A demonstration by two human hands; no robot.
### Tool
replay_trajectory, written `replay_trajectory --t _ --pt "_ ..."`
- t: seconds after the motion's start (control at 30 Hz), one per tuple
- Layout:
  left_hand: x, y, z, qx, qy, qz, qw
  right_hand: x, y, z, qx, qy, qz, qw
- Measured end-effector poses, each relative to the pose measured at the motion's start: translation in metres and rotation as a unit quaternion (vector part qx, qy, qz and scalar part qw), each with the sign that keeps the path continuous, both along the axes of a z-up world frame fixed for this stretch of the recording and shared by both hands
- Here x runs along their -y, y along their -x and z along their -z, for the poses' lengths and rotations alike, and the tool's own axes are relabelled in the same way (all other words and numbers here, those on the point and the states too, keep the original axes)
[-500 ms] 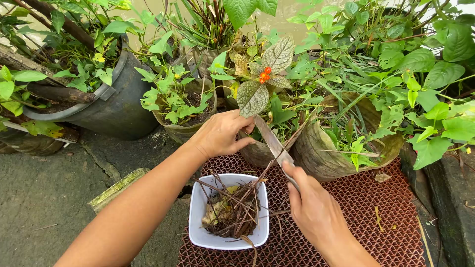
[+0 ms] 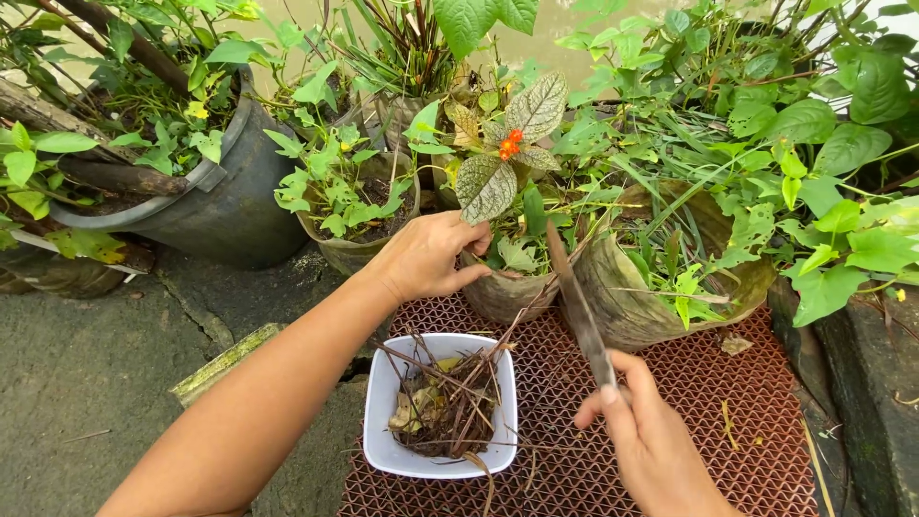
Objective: Prune and tidy various outdoor potted plants using a small blade.
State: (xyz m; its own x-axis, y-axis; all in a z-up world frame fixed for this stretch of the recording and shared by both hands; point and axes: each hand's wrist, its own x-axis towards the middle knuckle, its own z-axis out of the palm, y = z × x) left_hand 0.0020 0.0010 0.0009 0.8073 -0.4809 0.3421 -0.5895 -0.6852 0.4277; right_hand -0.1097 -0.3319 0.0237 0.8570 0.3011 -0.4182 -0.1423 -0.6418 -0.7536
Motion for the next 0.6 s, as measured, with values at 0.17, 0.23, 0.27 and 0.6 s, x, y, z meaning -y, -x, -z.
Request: replay_trajectory --t 0.17,0.23,0.27,0.6 --pt "-0.001 0.000 -0.001 -0.016 0.006 -0.016 1.000 -0.037 -0.037 -0.012 -0.094 -0.122 0.077 0.985" --pt "0.001 0.000 0.003 -0.004 0.023 -0.006 1.000 -0.044 -0.045 -0.005 -0.119 -0.162 0.098 0.975" --pt "0.001 0.000 0.003 -0.007 0.021 -0.013 1.000 -0.048 -0.049 -0.001 -0.136 -0.179 0.119 0.967" --pt "0.000 0.001 -0.001 -0.013 0.024 -0.017 0.999 -0.036 -0.031 -0.003 -0.199 -0.173 0.190 0.946"
